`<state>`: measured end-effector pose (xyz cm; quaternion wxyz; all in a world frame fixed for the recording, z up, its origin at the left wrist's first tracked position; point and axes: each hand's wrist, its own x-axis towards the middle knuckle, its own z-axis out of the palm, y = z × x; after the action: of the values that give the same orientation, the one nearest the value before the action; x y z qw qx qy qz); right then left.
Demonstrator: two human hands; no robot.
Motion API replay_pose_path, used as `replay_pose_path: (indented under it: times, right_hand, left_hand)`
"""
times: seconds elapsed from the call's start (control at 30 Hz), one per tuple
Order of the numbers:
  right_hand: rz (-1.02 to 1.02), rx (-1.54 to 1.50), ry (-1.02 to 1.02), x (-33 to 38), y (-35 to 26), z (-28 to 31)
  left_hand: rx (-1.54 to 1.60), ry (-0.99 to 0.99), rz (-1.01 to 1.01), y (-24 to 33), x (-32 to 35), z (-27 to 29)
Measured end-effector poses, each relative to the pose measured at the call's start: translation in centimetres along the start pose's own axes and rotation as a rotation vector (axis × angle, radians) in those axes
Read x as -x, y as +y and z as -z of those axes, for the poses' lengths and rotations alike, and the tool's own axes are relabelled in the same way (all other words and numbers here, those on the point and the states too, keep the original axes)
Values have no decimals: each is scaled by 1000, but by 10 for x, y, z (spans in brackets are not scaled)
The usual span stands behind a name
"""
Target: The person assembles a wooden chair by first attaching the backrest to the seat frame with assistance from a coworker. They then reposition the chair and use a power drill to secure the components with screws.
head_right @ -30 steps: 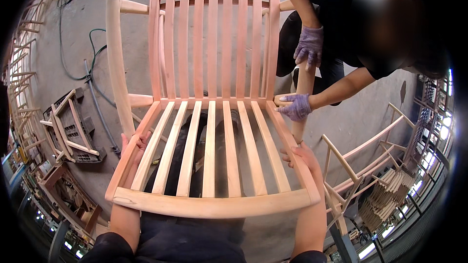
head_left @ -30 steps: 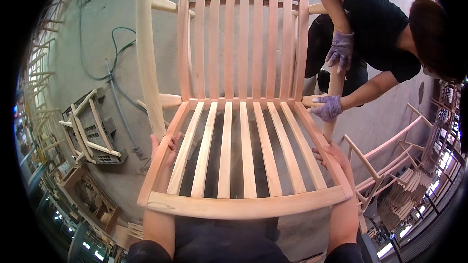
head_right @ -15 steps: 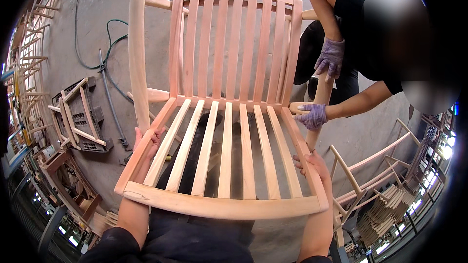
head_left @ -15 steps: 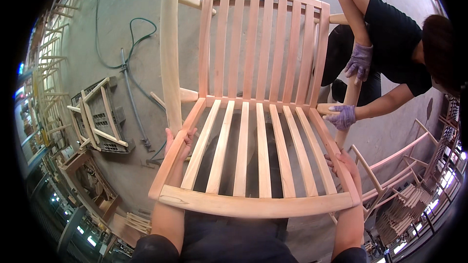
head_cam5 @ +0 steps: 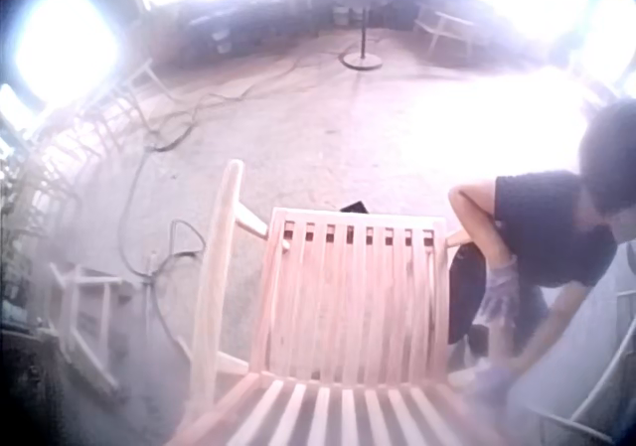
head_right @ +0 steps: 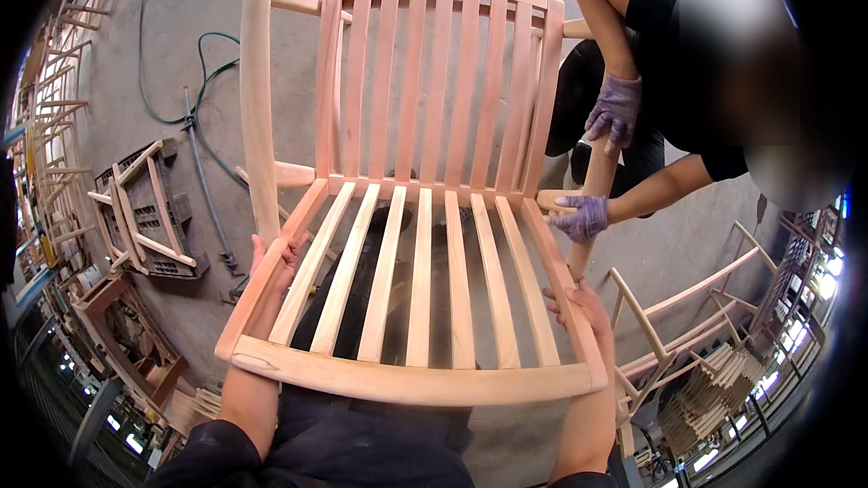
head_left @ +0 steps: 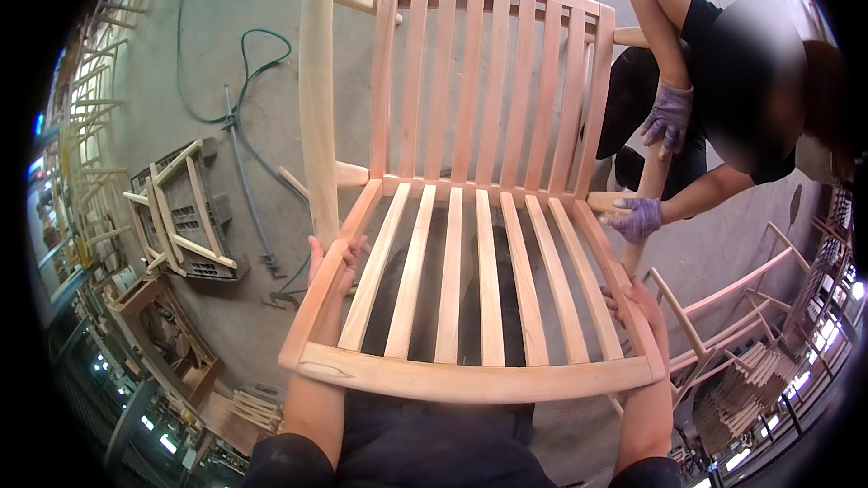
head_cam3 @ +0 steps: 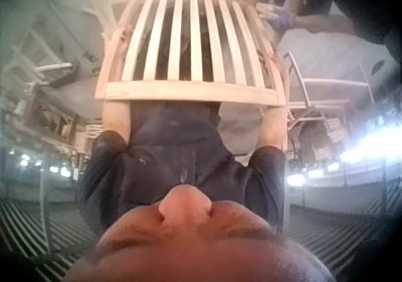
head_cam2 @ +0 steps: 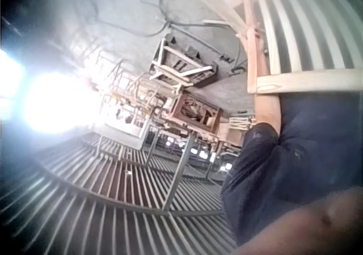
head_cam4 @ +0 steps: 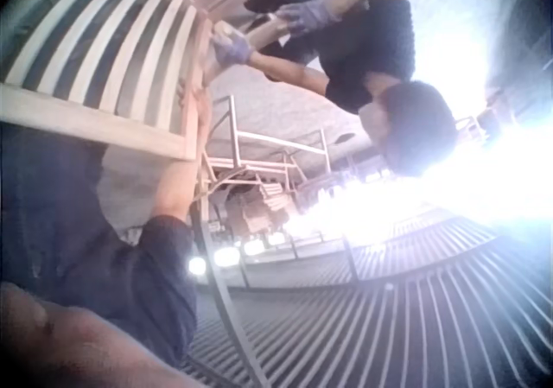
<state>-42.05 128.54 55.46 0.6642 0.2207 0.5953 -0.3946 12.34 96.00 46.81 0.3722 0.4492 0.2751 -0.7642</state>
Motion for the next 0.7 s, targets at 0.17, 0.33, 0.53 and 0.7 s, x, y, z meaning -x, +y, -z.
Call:
replay_pose_path:
  times: [0.17, 0.33, 0.53, 0.7]
  right_hand:
    - [3, 52, 12, 1, -5, -6]
    - [-18, 26, 2, -2, 0, 5]
    - [-20, 18, 30, 1, -1, 7]
    - [-9, -17, 21, -4, 5, 6]
  left_hand:
    - [4, -16, -8, 1, -2, 0]
    - [52, -8, 2, -3, -2, -2]
    - [25, -37, 32, 4, -12, 13]
    - [-22, -19, 8, 4, -8, 5]
